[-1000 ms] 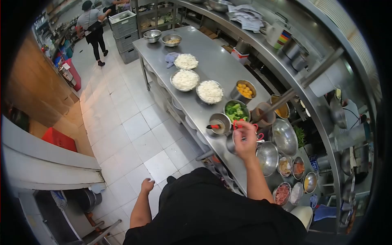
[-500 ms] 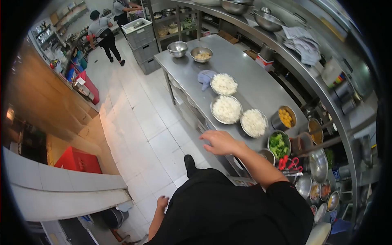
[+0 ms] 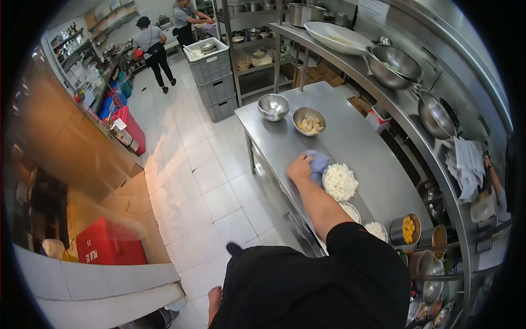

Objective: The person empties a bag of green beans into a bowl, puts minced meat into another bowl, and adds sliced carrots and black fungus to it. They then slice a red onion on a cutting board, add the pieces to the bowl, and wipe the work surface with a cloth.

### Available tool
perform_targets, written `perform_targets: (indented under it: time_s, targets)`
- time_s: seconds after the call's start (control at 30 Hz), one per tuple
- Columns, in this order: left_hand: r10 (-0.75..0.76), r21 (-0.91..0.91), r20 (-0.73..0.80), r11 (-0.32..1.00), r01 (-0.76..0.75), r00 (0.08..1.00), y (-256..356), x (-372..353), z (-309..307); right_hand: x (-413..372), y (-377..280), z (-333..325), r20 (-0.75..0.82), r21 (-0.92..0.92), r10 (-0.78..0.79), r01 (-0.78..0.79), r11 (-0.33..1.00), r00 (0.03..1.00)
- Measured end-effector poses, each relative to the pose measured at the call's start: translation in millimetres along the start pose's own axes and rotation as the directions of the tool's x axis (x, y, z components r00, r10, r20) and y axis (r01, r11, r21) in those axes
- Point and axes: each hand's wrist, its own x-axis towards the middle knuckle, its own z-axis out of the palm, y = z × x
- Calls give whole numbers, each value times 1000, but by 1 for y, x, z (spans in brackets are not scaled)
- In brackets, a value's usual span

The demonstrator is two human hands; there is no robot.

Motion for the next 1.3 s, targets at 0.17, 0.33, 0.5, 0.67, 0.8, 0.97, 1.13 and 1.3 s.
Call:
perform_targets:
  time_s: [0.17,0.33,0.5,0.67,0.8,0.97,1.13,1.3]
  targets:
    - [75,-180,79,982,-59,994,151,89,20,37,-14,26,276,-210,-315,377,902,908]
    - [442,132,138,879,-458,887,324,203,30,32,-25,14,16,-410,-390,362,837,921]
    - [658,147,361,660,-737,661,537,212,57,46,-11,50,-23,-269,-224,209,940,974]
    - [791,-22,508,408,-913,341,679,204,98,56,-20,40,12,-277,-114,113,954,993]
    - [679,177,692,167,-970,243,693,247,147,70,-38,47,10,-214,115,-111,971,993]
    - [271,383,911,-276,-881,311,569,384,158,63,-61,8,147,-191,205,-176,966,968]
    - [184,-395,915,213,-894,-360,478,407,5,-40,-48,56,-354,-73,-341,338,938,871]
    - [95,157,966,525,-836,241,441,399,-93,-195,14,104,187,87,2,-19,996,982]
